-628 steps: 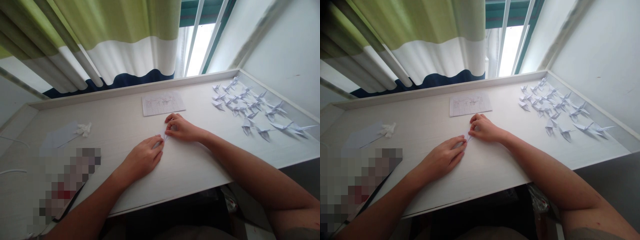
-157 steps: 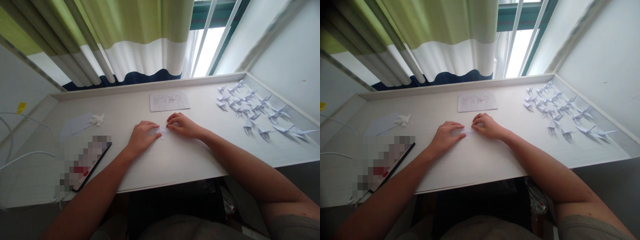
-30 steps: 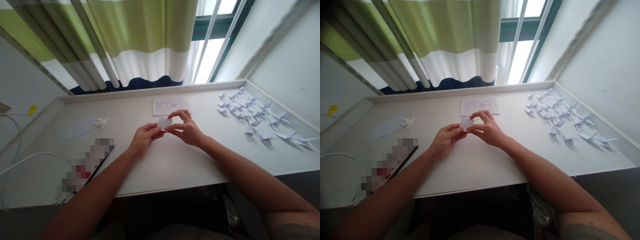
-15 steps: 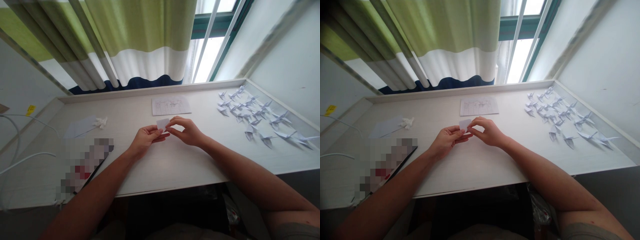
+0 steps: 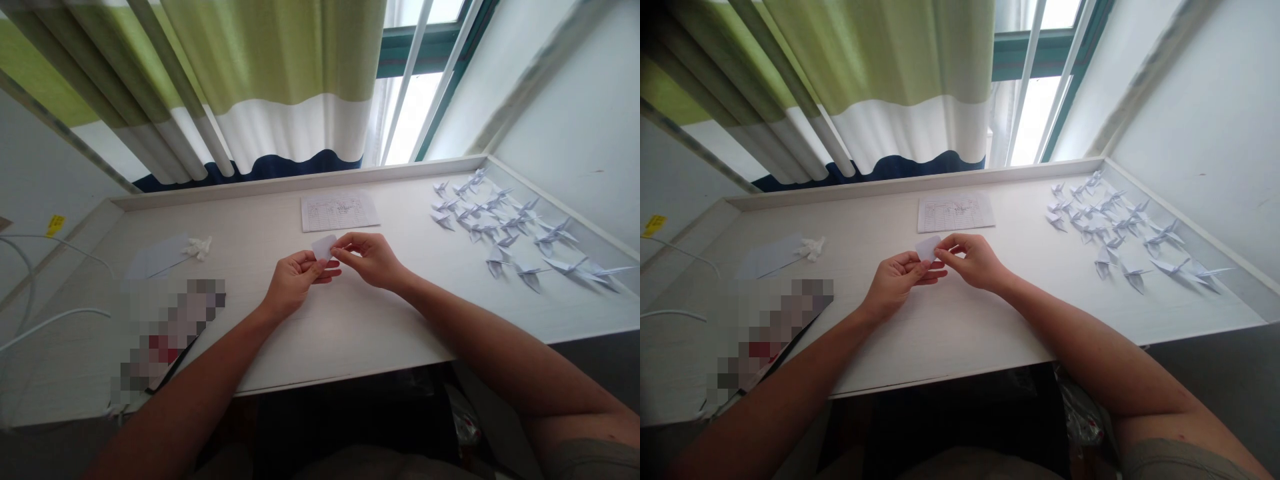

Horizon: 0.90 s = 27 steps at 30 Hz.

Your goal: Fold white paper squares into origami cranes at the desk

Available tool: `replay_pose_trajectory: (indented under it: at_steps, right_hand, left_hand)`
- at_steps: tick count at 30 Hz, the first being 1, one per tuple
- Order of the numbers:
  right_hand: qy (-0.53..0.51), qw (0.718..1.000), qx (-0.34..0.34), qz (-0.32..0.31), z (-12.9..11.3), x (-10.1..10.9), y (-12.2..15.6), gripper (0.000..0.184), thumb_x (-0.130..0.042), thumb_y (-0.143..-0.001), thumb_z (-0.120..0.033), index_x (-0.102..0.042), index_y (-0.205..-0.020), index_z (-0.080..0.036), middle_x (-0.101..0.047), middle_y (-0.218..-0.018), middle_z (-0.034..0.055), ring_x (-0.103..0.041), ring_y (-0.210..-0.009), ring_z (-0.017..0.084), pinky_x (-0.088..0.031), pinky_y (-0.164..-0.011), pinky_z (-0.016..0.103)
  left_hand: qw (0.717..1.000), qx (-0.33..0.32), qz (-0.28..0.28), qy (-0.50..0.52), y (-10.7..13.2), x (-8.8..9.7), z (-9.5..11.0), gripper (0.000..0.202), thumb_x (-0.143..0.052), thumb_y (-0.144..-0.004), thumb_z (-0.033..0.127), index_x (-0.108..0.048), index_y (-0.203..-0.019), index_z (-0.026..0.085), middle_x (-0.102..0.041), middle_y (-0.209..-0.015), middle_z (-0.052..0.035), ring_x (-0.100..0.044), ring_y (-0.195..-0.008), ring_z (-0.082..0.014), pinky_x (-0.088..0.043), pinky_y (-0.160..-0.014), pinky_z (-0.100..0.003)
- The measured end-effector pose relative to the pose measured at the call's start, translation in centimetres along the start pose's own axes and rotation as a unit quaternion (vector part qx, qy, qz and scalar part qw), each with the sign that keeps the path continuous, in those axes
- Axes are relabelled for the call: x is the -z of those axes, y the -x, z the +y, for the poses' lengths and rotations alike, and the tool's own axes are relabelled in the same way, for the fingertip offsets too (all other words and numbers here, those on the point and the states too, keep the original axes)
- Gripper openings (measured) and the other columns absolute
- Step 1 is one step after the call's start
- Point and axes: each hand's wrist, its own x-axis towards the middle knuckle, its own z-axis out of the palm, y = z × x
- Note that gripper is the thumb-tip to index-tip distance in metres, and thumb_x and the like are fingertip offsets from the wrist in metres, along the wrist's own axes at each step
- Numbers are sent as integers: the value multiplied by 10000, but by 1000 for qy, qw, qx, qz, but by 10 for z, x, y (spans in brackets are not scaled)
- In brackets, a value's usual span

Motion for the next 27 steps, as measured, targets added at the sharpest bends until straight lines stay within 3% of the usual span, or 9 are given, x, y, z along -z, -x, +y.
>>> replay_pose_trajectory:
  at_steps: [9, 21, 27]
  right_hand:
    - [-68, 997, -25, 8, 3, -2, -1, 175, -797, -865, -367, -744, -851, -201, -788, -863, 47, -722, -772, 184, -617, -759, 376]
    - [-41, 999, -24, 26, 2, -3, -2, 146, -753, -870, -329, -738, -831, -189, -787, -836, 54, -723, -762, 187, -602, -740, 365]
    - [-2, 999, -15, 32, 4, -3, -2, 93, -734, -870, -265, -751, -835, -180, -801, -848, 55, -724, -772, 181, -602, -770, 357]
  left_hand:
    - [999, 21, -23, -10, 1, 1, 1, 424, -908, -808, 496, -711, -955, 150, -848, -1073, -144, -839, -956, -314, -662, -874, -413]
    - [995, 74, -52, 34, -2, 5, 1, 407, -869, -855, 491, -659, -922, 149, -809, -1234, -180, -837, -976, -319, -657, -867, -402]
    - [997, 49, -64, -2, -3, 4, -3, 438, -884, -836, 502, -707, -982, 129, -817, -1194, -194, -835, -966, -312, -659, -843, -399]
